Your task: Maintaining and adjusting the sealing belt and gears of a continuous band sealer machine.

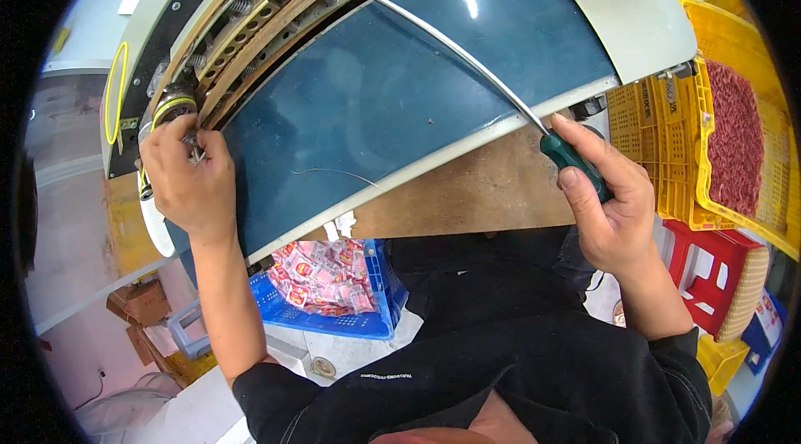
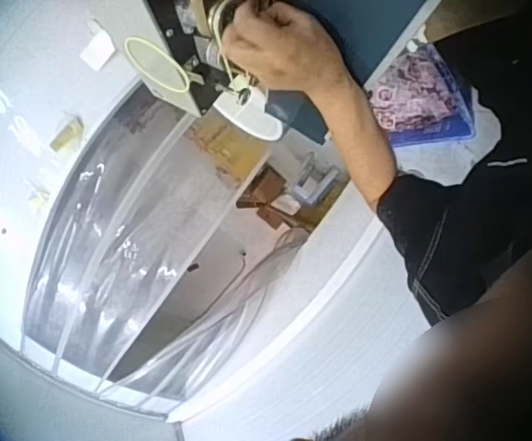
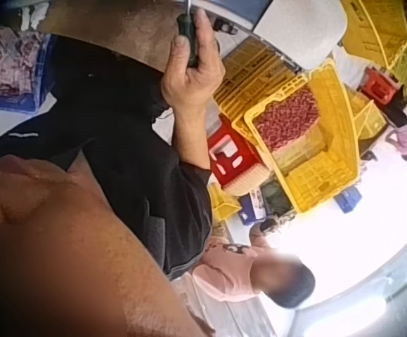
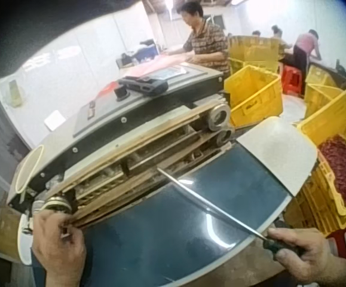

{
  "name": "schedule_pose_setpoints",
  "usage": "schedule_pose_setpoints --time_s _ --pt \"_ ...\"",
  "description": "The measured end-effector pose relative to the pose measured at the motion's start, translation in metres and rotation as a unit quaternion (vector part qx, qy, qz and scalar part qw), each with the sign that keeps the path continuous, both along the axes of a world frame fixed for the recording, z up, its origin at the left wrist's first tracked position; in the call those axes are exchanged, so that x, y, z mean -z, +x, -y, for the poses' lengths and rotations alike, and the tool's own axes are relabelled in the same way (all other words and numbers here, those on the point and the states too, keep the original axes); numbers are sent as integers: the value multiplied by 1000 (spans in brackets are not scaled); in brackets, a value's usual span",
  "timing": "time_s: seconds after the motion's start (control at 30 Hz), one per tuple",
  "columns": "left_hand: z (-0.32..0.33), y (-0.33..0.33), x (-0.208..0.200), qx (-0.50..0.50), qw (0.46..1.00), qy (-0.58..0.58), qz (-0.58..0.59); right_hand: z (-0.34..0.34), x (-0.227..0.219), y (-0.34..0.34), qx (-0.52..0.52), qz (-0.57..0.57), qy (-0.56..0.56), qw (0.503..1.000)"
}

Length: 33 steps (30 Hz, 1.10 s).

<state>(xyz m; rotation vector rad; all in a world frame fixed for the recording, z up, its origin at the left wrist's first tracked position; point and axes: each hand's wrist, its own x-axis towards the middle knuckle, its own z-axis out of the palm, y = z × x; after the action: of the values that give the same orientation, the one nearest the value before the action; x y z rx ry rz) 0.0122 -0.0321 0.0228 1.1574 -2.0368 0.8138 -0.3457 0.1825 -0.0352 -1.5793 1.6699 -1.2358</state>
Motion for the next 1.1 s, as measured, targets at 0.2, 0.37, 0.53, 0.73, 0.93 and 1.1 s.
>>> schedule_pose_setpoints --time_s 0.2,0.37,0.53,0.73,0.93,1.1 --pt "9 6 -21 155 974 1 167 1 -4 2 -7 1 26 1000" --pt "13 14 -14 136 976 -1 169 -1 -25 8 5 73 143 987" --pt "15 8 -11 111 984 -18 138 3 -21 7 -41 -11 87 995" --pt "18 10 -13 129 984 -17 125 4 -23 11 -46 -2 72 996" --pt "14 3 -14 129 984 -41 120 2 -23 19 -36 34 68 996" --pt "12 0 -19 111 987 -14 114 0 -30 24 -16 82 100 991"
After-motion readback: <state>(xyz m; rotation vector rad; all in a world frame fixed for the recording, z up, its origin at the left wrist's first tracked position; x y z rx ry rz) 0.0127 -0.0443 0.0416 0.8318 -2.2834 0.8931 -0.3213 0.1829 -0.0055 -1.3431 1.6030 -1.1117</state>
